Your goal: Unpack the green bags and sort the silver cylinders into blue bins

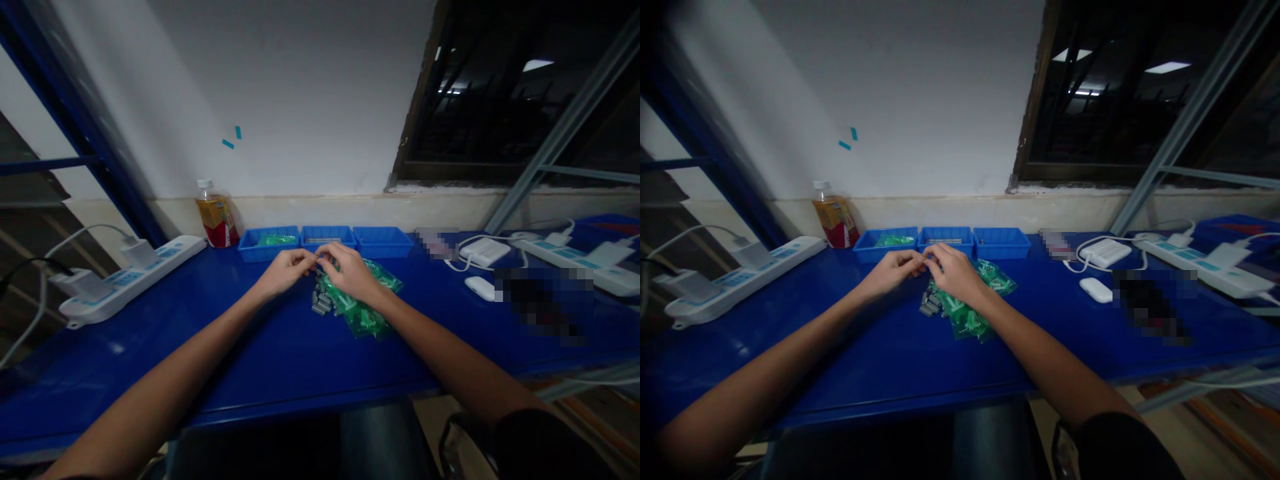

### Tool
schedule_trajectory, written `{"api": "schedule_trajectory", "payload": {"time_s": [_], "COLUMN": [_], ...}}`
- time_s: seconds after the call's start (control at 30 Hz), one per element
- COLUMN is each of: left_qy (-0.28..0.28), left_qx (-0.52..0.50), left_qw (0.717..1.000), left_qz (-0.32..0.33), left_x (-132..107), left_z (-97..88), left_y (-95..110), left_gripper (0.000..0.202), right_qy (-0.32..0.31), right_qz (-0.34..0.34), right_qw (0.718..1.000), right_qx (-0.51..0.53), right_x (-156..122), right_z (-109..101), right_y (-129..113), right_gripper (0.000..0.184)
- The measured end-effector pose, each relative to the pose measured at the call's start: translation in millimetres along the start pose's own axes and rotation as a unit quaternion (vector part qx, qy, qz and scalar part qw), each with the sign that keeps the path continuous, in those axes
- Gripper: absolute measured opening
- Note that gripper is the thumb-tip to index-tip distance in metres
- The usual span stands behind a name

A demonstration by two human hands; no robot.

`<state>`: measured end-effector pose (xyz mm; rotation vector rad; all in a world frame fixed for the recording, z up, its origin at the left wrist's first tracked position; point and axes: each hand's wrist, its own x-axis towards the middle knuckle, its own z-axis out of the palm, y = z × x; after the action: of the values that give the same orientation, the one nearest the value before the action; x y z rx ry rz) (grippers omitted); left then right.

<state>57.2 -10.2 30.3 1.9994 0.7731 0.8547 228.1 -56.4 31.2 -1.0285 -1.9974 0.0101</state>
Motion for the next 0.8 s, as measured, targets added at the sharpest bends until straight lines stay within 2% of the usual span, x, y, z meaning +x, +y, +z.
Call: {"api": "schedule_trajectory", "payload": {"time_s": [0.1,0.27,0.33,0.4,0.47,0.5,0.57,0.67,0.8], "left_qy": [-0.027,-0.010,-0.012,-0.001,0.015,0.014,-0.013,-0.044,-0.038], "left_qx": [-0.012,-0.016,0.012,0.096,0.217,0.273,0.348,0.377,0.388], "left_qw": [1.000,1.000,1.000,0.995,0.974,0.958,0.933,0.921,0.919], "left_qz": [-0.001,0.007,0.005,0.024,0.063,0.080,0.095,0.084,0.050], "left_x": [0,2,2,1,1,0,0,1,4], "left_z": [0.1,2.8,1.2,-3.1,-8.8,-11.5,-15.7,-17.0,-12.7], "left_y": [-3,-7,-10,-16,-25,-31,-41,-49,-46], "left_gripper": [0.034,0.035,0.036,0.036,0.034,0.033,0.032,0.028,0.031], "right_qy": [0.008,-0.005,-0.026,-0.043,-0.058,-0.090,-0.123,-0.193,-0.261], "right_qz": [0.007,-0.007,-0.011,0.026,0.119,0.197,0.266,0.331,0.362], "right_qw": [1.000,1.000,1.000,0.995,0.971,0.939,0.907,0.866,0.839], "right_qx": [-0.003,0.019,-0.008,-0.086,-0.199,-0.266,-0.304,-0.321,-0.311], "right_x": [3,2,4,12,24,30,41,50,53], "right_z": [-3,-3,-6,-17,-35,-45,-65,-78,-68], "right_y": [0,-4,0,14,37,52,82,120,144], "right_gripper": [0.013,0.009,0.009,0.015,0.024,0.029,0.029,0.023,0.020]}}
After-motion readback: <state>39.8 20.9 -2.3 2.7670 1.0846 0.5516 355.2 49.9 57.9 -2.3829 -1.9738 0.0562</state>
